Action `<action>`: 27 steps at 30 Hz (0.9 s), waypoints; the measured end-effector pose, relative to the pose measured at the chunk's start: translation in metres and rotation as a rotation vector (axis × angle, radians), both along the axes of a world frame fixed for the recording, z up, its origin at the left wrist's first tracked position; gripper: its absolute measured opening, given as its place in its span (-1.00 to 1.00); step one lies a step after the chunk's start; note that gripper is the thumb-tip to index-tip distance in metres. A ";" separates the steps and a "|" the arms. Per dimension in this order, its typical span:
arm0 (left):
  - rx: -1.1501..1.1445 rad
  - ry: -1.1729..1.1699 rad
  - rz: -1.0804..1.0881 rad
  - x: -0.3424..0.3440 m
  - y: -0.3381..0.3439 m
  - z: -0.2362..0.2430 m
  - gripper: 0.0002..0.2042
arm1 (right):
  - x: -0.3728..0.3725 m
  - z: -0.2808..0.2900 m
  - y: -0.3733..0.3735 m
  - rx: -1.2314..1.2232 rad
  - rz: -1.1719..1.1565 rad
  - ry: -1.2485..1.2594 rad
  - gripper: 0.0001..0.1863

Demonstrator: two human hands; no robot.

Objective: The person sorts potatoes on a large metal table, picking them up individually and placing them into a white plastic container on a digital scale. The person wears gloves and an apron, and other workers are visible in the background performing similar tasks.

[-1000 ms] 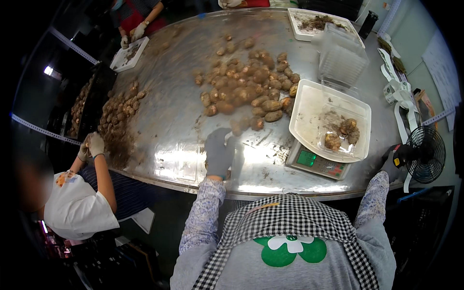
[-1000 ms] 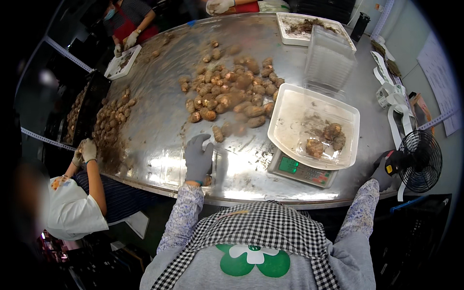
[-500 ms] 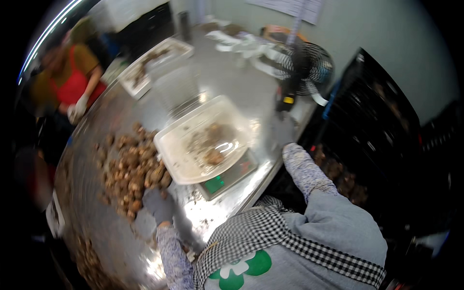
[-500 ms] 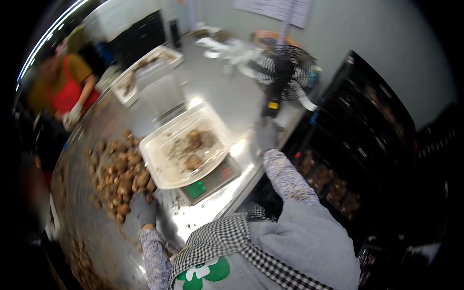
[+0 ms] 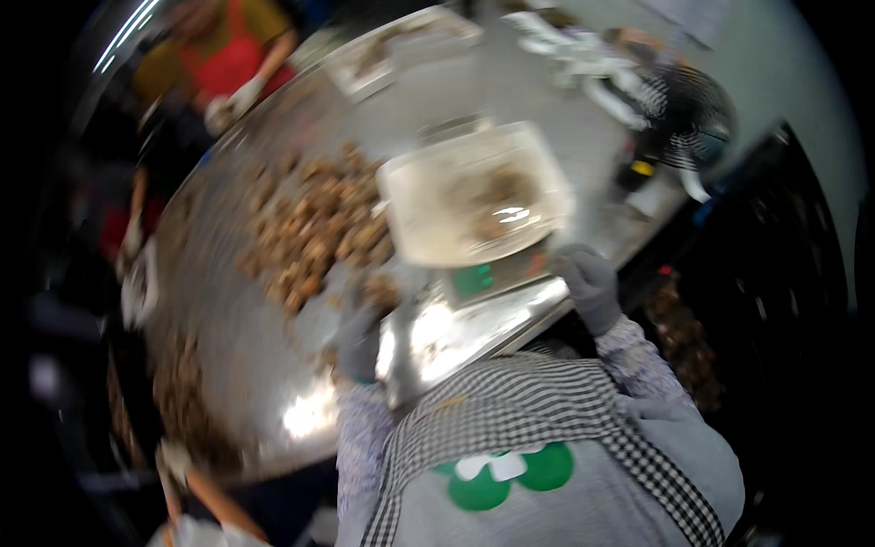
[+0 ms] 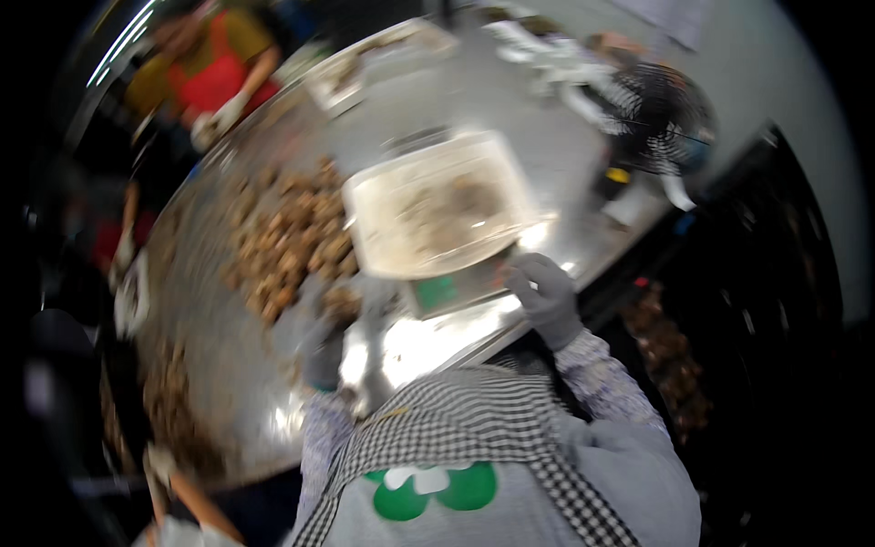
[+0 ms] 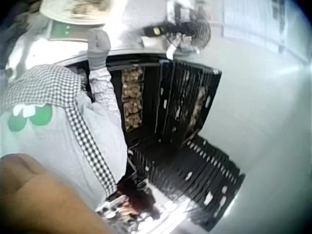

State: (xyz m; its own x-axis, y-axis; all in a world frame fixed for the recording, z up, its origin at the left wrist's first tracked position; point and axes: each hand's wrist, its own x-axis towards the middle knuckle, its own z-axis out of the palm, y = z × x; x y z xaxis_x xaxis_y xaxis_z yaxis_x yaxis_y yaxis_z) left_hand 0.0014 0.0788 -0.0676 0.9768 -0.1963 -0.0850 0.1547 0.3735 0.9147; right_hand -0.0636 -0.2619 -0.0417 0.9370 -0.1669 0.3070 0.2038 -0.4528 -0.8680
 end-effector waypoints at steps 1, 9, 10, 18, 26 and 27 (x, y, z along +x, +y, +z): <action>-0.080 0.039 -0.054 -0.008 -0.005 0.002 -0.47 | -0.004 0.001 0.013 0.063 0.063 0.027 -0.89; -0.267 0.032 -0.096 -0.067 -0.007 -0.006 -0.34 | 0.006 -0.007 0.109 0.161 0.576 0.629 -0.46; -0.456 0.125 -0.077 -0.072 -0.007 -0.005 -0.34 | 0.010 -0.007 0.119 0.156 0.611 0.628 -0.42; 0.093 -0.148 0.056 -0.102 0.000 -0.005 -0.39 | 0.020 -0.002 0.152 0.008 0.801 0.531 -0.38; 0.299 -0.039 0.195 -0.110 -0.002 -0.018 -0.40 | 0.023 -0.037 0.159 0.678 0.879 0.690 -0.34; 0.338 -0.024 0.176 -0.109 -0.002 -0.019 -0.41 | 0.024 -0.034 0.157 0.705 0.880 0.726 -0.33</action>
State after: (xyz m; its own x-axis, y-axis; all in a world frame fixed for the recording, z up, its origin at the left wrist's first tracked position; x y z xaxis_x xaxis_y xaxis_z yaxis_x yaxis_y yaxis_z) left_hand -0.1074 0.0769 -0.0870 0.9956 0.0095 -0.0934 0.0925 0.0693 0.9933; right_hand -0.0393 -0.1045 -0.0760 0.7266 0.6562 -0.2036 -0.4091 0.1752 -0.8955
